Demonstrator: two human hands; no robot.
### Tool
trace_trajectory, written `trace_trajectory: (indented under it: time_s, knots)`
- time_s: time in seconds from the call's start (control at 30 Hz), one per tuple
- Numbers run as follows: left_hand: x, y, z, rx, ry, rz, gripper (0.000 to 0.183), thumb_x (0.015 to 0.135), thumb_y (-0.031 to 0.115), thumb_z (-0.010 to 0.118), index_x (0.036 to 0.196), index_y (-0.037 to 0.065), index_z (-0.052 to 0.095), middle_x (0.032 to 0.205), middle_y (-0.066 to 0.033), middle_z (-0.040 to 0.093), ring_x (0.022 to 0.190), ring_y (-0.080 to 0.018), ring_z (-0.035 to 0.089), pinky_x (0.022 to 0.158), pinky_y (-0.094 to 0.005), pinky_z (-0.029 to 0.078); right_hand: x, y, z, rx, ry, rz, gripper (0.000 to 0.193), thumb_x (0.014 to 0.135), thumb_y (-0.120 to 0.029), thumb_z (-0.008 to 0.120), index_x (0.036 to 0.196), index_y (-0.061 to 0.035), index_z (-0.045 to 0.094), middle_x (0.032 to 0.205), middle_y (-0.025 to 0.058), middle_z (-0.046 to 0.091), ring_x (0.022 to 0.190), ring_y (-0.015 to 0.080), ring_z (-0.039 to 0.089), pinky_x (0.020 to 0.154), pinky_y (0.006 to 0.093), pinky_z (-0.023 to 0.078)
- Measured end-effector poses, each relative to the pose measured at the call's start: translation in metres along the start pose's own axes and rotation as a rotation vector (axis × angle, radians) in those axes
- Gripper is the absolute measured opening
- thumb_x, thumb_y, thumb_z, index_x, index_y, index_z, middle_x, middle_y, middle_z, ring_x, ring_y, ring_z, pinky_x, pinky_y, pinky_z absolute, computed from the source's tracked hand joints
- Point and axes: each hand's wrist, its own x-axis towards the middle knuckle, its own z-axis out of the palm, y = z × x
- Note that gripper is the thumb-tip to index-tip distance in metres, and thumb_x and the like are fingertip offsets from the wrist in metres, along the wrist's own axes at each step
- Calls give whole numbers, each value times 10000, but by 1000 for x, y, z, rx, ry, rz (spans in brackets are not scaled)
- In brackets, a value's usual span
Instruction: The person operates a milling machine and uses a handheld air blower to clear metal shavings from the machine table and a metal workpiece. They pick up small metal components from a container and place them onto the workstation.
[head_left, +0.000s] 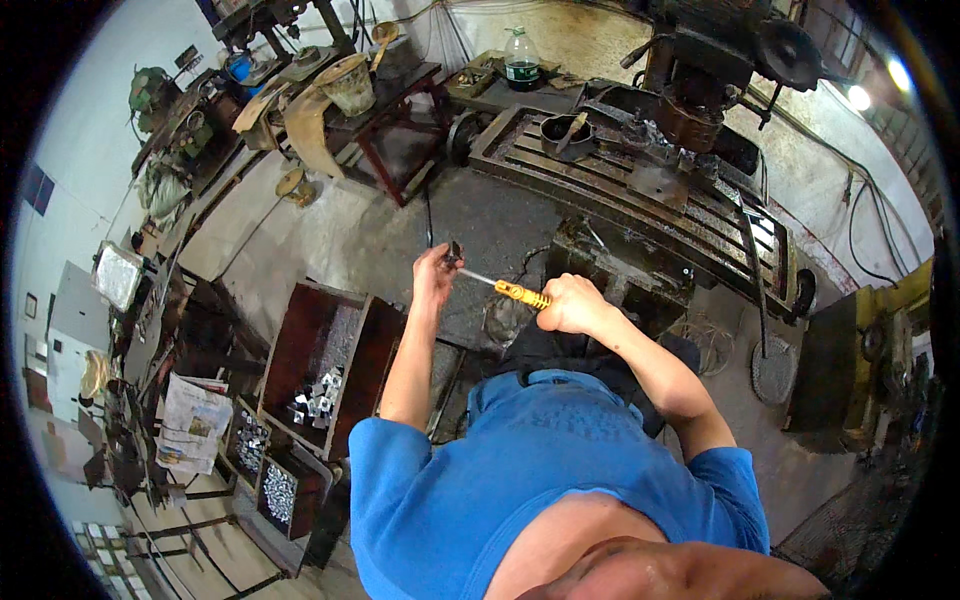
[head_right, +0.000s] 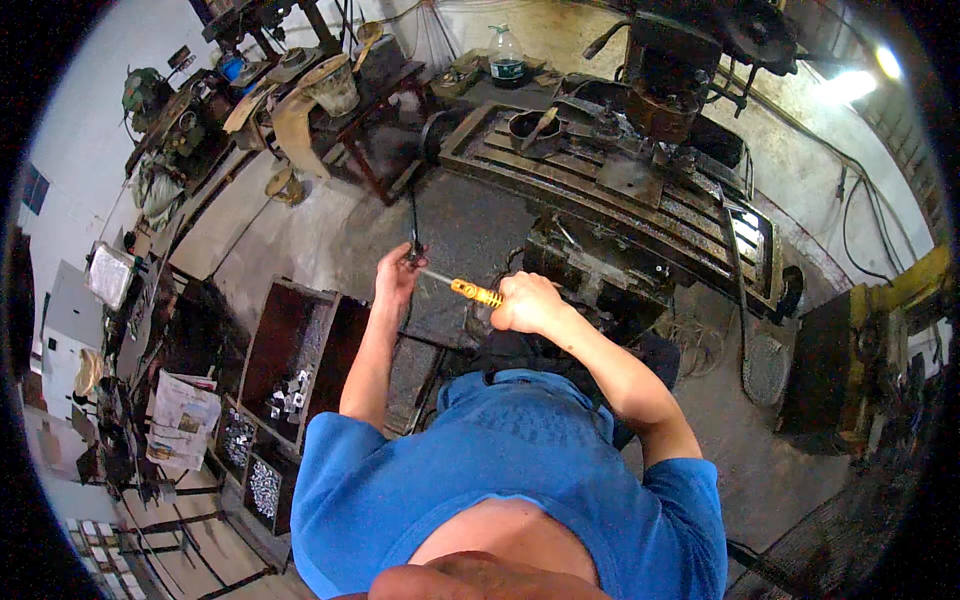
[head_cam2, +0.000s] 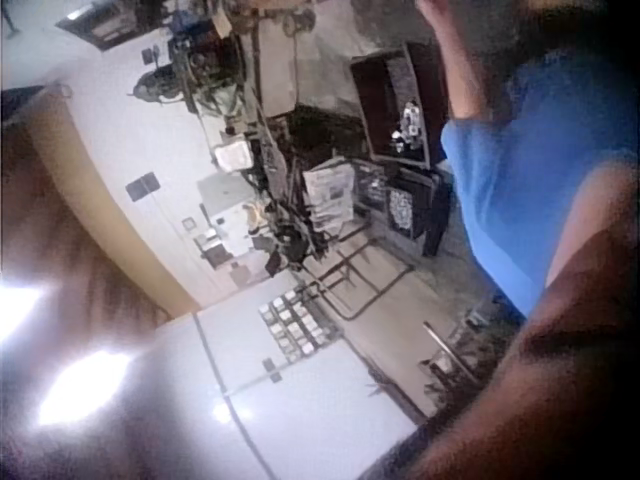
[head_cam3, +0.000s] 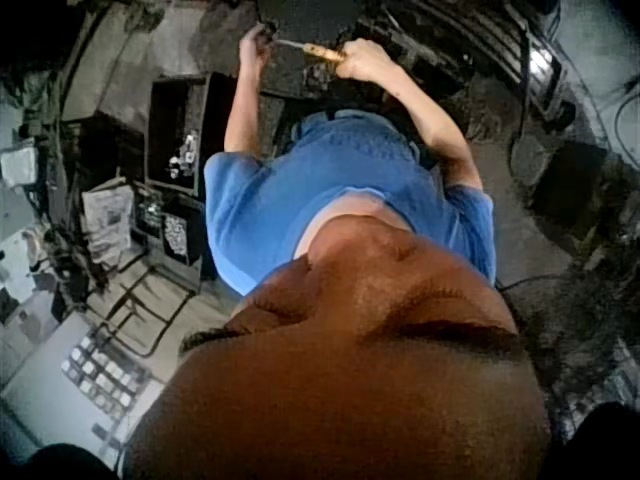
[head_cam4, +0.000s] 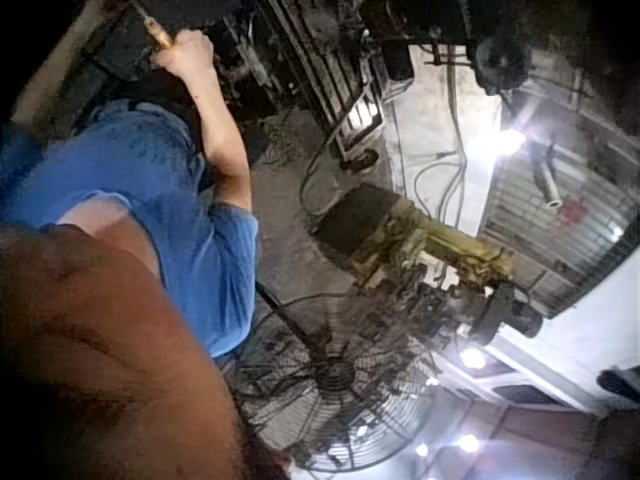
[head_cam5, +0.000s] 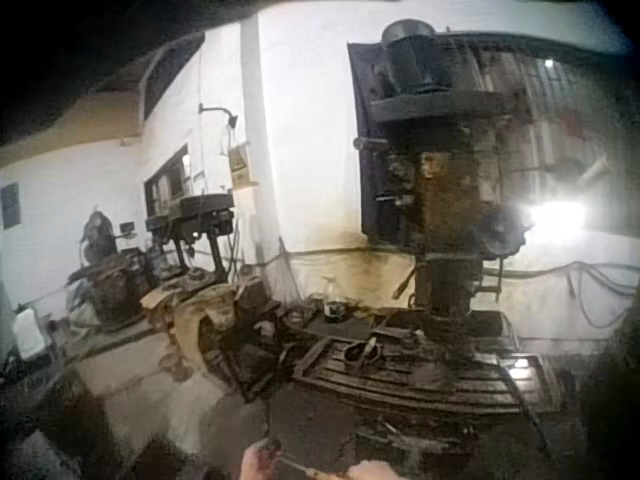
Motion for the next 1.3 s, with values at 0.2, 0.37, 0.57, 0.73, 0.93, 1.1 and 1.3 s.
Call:
trace_trajectory:
  time_s: [0.2, 0.37, 0.57, 0.73, 0.93, 1.1, 1.3]
  knots:
    - [-31, 17, 34, 1522, -22, 595, 139, 690, 70, 628, 739, 9, 513, 724, -184, 581, 672, -342, 576, 611, -398, 469, 4, -1, -3, -56, -61, 53, 298, 497, -214, 578, 689, 6, 637, 730, 224, 609, 736, 359, 610, 664, 397, 499]
    - [-37, 18, 23, 1772, -212, 748, 282, 649, 59, 638, 881, 26, 482, 804, -182, 553, 772, -371, 547, 684, -443, 440, 3, -5, 7, -40, -60, 41, 317, 495, -223, 583, 716, -3, 641, 768, 217, 616, 756, 357, 610, 684, 391, 500]
    - [-32, 10, 27, 1794, -310, 769, 323, 645, 53, 637, 921, 37, 470, 846, -168, 560, 831, -372, 530, 723, -438, 429, -1, 2, 0, -77, -143, 105, 372, 521, -238, 575, 814, -24, 659, 823, 214, 622, 810, 347, 611, 711, 406, 498]
    - [-33, 9, 60, 1671, -154, 613, 320, 615, 88, 682, 866, 26, 493, 754, -161, 575, 727, -341, 568, 662, -393, 458, -9, 20, -1, -59, -80, 98, 388, 528, -239, 576, 848, -36, 658, 836, 191, 630, 816, 343, 614, 706, 423, 498]
    - [-6, -3, 65, 950, -111, 220, 277, 687, 68, 693, 811, 15, 451, 694, -75, 554, 563, -138, 551, 449, -267, 413, -36, 25, -26, 9, -70, 87, 348, 522, -239, 576, 773, -10, 652, 781, 196, 625, 760, 336, 616, 680, 383, 500]
    - [10, -15, 107, 796, -181, 35, 270, 717, 57, 676, 751, 77, 410, 661, -29, 528, 425, -89, 409, 393, -248, 316, -60, 67, -66, -28, 3, 316, 362, 538, -288, 595, 769, -16, 657, 755, 191, 627, 750, 319, 624, 674, 383, 508]
    - [43, -47, 211, 1262, -447, 370, 234, 628, 144, 715, 678, 23, 520, 608, -57, 556, 501, -131, 496, 476, -269, 403, -50, 188, -118, -43, 413, 718, 376, 651, -295, 554, 908, -31, 633, 920, 186, 628, 866, 320, 615, 780, 385, 486]
